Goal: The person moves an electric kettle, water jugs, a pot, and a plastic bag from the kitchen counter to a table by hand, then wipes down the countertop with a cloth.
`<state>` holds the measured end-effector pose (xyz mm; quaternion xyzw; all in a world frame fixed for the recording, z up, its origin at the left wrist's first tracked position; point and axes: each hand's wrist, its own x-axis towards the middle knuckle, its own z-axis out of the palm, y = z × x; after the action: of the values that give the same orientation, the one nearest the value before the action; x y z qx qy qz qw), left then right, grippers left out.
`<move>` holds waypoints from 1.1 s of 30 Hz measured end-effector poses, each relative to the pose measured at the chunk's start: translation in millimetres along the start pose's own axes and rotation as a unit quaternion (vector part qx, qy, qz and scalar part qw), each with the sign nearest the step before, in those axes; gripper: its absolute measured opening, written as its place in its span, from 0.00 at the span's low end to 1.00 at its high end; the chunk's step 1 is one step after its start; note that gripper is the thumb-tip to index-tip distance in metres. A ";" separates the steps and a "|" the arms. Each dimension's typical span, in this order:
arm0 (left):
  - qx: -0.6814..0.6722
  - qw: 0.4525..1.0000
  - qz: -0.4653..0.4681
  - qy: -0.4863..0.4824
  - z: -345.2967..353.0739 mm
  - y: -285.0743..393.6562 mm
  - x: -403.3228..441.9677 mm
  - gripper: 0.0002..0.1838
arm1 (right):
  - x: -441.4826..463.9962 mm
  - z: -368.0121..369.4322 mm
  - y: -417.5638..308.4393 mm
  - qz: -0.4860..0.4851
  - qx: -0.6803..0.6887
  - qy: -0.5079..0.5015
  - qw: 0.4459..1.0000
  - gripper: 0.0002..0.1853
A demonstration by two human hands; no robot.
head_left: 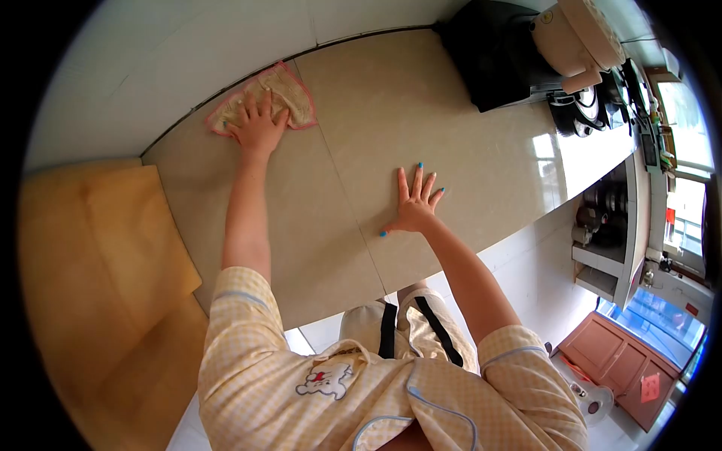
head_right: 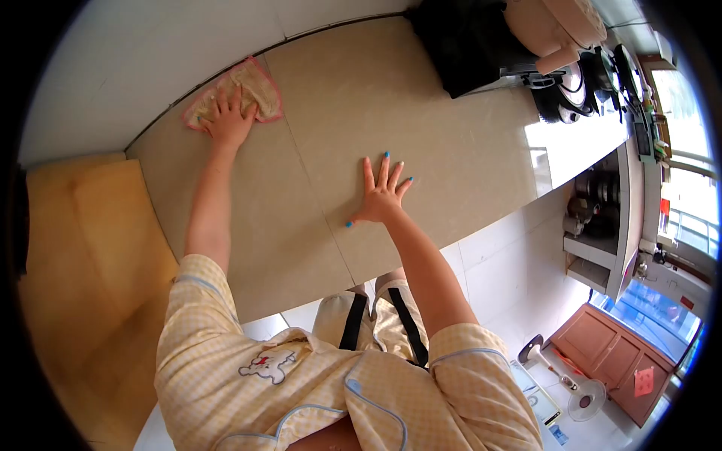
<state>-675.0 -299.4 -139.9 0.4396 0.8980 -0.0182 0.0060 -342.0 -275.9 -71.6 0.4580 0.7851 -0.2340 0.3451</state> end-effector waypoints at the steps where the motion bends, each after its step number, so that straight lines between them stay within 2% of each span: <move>1: 0.003 1.000 -0.006 0.001 -1.5 0.9 -8.8 0.34 | -0.4 -0.9 -0.7 0.008 -0.006 -0.006 1.000 0.75; 7: -0.003 1.000 -0.014 0.017 -1.0 11.1 -102.3 0.33 | 1.2 3.6 -0.9 0.018 -0.025 -0.009 0.999 0.75; 14: -0.039 0.999 -0.036 -0.011 -10.9 36.1 -225.3 0.35 | -2.9 4.6 0.3 0.017 -0.006 0.008 1.000 0.74; 21: -0.054 0.994 -0.084 -0.043 -13.9 66.1 -332.9 0.37 | -3.3 20.0 15.4 -0.043 -0.009 0.054 0.998 0.70; 23: -0.048 0.993 -0.104 -0.043 -5.4 77.1 -351.6 0.37 | 3.5 28.0 25.5 -0.086 -0.011 0.109 0.990 0.63; 24: -0.046 0.991 -0.117 -0.048 -4.2 81.8 -361.7 0.37 | 3.1 32.4 30.2 -0.095 -0.011 0.111 0.989 0.63; 26: -0.045 0.989 -0.133 -0.048 -4.4 91.5 -378.5 0.37 | 3.3 44.4 41.2 -0.146 -0.009 0.201 0.969 0.49; 27: -0.050 0.988 -0.141 -0.049 -3.9 95.6 -383.6 0.38 | 9.2 57.1 50.5 -0.152 -0.007 0.204 0.967 0.49; 29: -0.054 0.986 -0.152 -0.042 1.9 102.2 -388.7 0.38 | 23.7 87.7 67.5 -0.221 0.024 0.368 0.903 0.37; 33: -0.067 0.982 -0.178 -0.023 11.1 106.0 -401.3 0.38 | -0.7 112.6 78.2 -0.228 0.004 0.392 0.891 0.31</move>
<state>-345.2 -551.7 -143.1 0.2710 0.9607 0.0308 0.0527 -236.0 -316.4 -148.6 0.3227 0.9383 -0.1111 -0.0553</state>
